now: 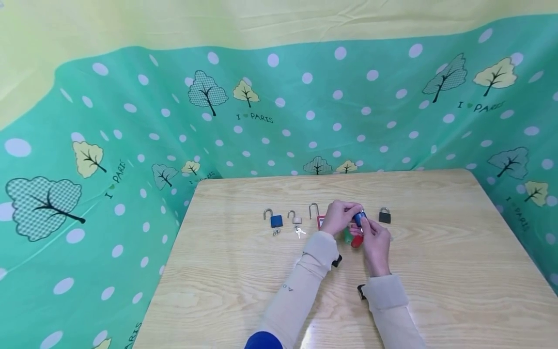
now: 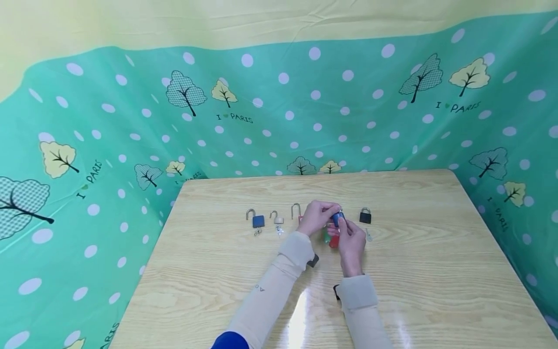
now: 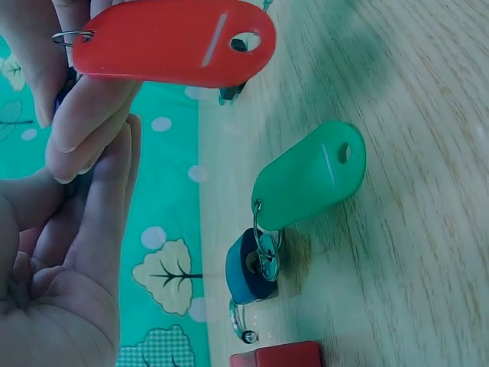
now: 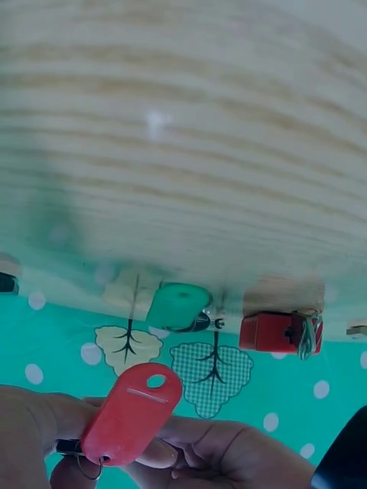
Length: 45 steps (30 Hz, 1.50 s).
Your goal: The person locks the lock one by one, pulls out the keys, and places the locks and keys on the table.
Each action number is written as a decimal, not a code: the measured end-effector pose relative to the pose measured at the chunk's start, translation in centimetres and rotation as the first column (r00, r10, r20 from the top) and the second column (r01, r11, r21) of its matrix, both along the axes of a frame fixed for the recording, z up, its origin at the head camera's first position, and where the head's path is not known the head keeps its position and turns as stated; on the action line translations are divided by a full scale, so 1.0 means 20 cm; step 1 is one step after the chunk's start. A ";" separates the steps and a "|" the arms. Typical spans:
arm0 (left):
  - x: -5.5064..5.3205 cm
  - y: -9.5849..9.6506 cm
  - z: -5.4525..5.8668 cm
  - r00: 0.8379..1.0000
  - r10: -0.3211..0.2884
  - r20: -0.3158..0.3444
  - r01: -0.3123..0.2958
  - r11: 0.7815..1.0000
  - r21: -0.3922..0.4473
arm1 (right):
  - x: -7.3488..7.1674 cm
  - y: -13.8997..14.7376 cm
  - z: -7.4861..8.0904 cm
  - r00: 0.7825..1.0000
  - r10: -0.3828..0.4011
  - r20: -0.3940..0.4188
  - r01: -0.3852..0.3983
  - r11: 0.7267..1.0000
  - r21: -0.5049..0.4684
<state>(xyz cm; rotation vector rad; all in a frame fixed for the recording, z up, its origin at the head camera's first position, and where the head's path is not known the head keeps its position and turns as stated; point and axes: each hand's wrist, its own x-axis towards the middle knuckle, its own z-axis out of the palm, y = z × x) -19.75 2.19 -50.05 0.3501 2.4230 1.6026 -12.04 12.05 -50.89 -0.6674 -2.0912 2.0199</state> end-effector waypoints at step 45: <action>0.05 0.02 -0.02 0.978 0.109 0.179 -0.160 0.940 0.300 | 0.07 0.18 0.00 0.995 0.091 0.046 -0.090 0.996 -0.029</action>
